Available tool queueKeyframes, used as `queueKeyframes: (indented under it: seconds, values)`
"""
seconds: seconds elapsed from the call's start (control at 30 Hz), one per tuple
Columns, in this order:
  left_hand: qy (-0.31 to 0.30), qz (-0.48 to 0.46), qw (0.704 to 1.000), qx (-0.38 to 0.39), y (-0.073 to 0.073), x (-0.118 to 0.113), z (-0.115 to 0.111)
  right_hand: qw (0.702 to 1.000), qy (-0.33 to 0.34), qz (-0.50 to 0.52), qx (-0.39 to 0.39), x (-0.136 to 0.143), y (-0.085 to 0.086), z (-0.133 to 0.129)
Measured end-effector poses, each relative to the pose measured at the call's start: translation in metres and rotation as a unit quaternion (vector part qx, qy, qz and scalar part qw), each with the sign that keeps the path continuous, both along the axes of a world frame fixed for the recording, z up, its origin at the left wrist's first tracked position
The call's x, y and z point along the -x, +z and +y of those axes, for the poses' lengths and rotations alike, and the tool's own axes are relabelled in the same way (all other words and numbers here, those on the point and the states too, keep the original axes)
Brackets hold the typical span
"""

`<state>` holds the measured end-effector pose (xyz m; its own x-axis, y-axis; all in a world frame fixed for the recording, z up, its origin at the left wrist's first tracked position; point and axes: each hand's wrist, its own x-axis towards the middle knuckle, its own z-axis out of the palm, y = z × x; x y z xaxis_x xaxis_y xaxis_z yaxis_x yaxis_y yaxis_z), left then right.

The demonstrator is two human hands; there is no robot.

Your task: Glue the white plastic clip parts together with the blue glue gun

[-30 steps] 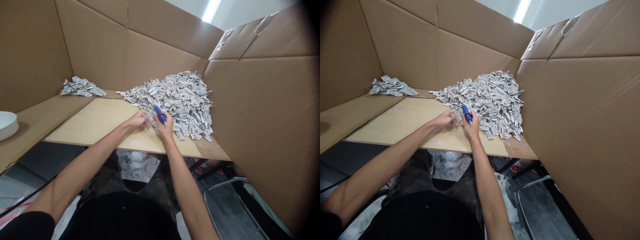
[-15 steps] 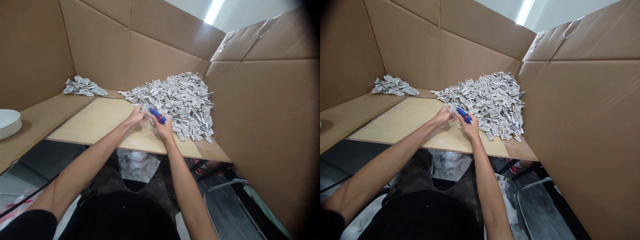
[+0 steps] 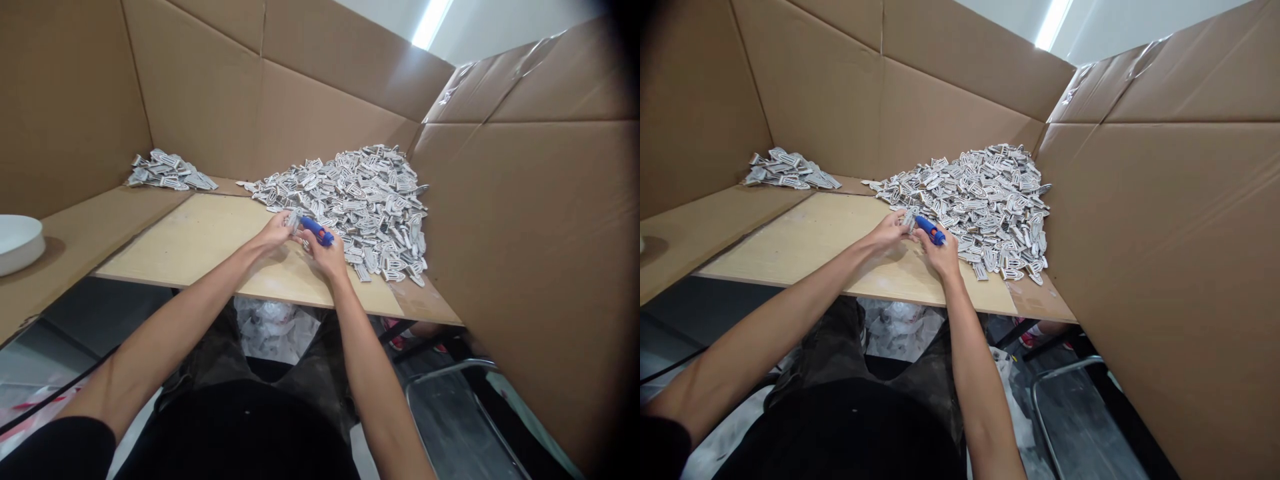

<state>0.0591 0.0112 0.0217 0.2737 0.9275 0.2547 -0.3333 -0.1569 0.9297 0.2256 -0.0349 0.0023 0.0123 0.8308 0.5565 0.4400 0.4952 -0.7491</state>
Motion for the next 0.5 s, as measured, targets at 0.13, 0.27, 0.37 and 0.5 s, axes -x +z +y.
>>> queueKeyframes:
  seconds: [0.13, 0.27, 0.37, 0.5]
  values:
    - [-0.004, -0.008, 1.000, -0.011, -0.0022, 0.0013, 0.0012, 1.000, -0.020, 0.019, -0.007, 0.0007, -0.0015, 0.0013]
    - [-0.017, -0.010, 1.000, -0.017, -0.0037, 0.0013, 0.0031, 0.999, -0.026, 0.033, -0.011, 0.0018, -0.0012, 0.0014]
    - [-0.016, -0.007, 1.000, -0.017, -0.0042, 0.0010, 0.0035, 0.999, -0.022, 0.042, -0.014, 0.0024, -0.0012, 0.0019]
    - [-0.018, -0.006, 1.000, -0.021, -0.0061, 0.0009, 0.0051, 0.999, -0.027, 0.045, -0.008, 0.0021, -0.0028, 0.0038]
